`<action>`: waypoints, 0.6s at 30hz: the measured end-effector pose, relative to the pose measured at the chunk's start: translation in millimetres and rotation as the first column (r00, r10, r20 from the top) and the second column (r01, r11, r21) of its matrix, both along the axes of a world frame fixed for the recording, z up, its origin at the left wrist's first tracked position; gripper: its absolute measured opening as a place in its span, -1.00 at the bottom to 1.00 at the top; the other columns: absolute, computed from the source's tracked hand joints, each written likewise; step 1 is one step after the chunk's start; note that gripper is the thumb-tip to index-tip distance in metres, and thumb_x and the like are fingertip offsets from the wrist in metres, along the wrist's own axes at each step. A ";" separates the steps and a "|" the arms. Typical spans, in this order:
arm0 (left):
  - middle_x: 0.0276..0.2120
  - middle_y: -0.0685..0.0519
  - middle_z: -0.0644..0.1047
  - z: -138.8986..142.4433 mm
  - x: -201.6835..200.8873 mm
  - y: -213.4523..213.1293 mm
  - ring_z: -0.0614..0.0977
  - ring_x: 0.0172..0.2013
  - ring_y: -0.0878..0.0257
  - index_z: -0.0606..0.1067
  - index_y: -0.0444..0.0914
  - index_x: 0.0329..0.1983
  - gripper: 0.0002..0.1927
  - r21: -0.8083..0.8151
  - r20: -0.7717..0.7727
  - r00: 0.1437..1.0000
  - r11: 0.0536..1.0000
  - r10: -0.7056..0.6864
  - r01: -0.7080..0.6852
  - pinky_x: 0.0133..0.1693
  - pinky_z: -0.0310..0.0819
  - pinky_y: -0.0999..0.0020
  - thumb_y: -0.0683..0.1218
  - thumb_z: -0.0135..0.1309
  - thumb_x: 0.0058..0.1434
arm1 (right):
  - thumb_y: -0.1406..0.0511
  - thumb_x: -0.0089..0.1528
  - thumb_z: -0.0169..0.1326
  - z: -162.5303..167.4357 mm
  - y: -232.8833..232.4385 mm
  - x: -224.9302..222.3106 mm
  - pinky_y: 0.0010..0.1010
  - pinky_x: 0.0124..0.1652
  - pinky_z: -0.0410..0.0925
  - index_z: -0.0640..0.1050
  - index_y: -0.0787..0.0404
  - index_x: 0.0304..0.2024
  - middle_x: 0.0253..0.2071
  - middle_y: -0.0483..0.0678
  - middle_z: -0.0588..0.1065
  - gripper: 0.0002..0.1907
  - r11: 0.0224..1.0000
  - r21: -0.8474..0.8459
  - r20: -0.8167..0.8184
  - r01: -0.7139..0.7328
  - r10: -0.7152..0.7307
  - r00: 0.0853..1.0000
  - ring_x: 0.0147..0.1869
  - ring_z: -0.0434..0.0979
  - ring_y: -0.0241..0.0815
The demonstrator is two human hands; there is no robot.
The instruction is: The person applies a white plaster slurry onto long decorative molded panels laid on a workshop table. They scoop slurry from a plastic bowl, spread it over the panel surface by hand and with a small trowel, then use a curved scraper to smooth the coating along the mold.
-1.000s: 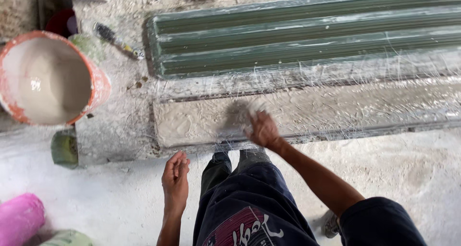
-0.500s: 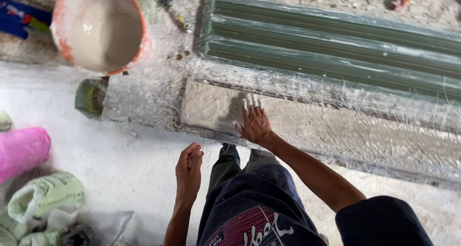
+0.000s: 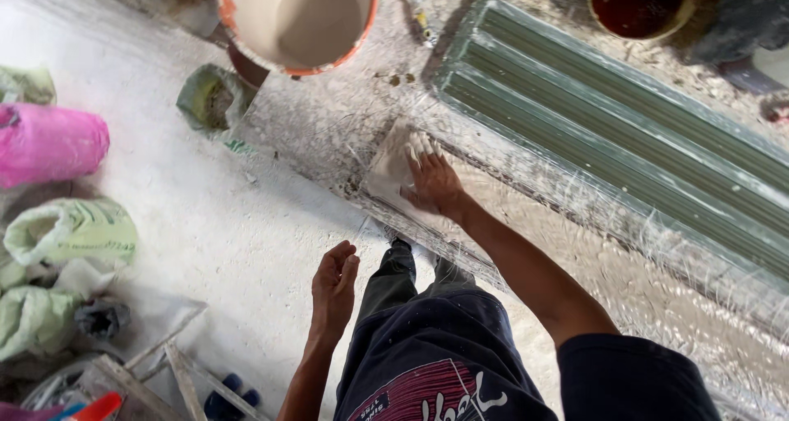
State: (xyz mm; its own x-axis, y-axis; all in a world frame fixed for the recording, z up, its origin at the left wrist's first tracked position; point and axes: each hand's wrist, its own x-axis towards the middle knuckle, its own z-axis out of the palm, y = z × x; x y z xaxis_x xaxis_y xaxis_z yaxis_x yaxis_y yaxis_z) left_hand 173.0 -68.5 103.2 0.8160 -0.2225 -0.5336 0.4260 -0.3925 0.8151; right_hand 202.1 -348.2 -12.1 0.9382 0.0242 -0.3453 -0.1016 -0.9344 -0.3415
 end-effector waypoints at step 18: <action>0.10 -0.06 0.56 3.5 22.9 20.8 0.60 0.05 0.25 0.39 -0.35 0.28 -0.55 0.003 -0.074 0.993 0.995 0.095 -0.095 0.08 0.50 0.36 -0.06 -0.01 0.39 | -0.24 0.30 -0.20 -5.1 39.6 37.9 0.05 0.45 -0.17 0.16 0.35 0.44 0.52 0.33 -0.03 -0.05 0.872 -0.319 0.063 -0.371 0.410 0.910 0.57 -0.15 0.32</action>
State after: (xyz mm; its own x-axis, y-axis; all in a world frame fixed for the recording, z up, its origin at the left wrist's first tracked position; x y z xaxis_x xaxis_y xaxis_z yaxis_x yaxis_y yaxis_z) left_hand 195.9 -47.8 106.7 0.7919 -0.1456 -0.5930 0.5203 -0.3471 0.7802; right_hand 240.0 -308.6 -17.1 0.9088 0.3138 -0.2749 0.3177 -0.9477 -0.0314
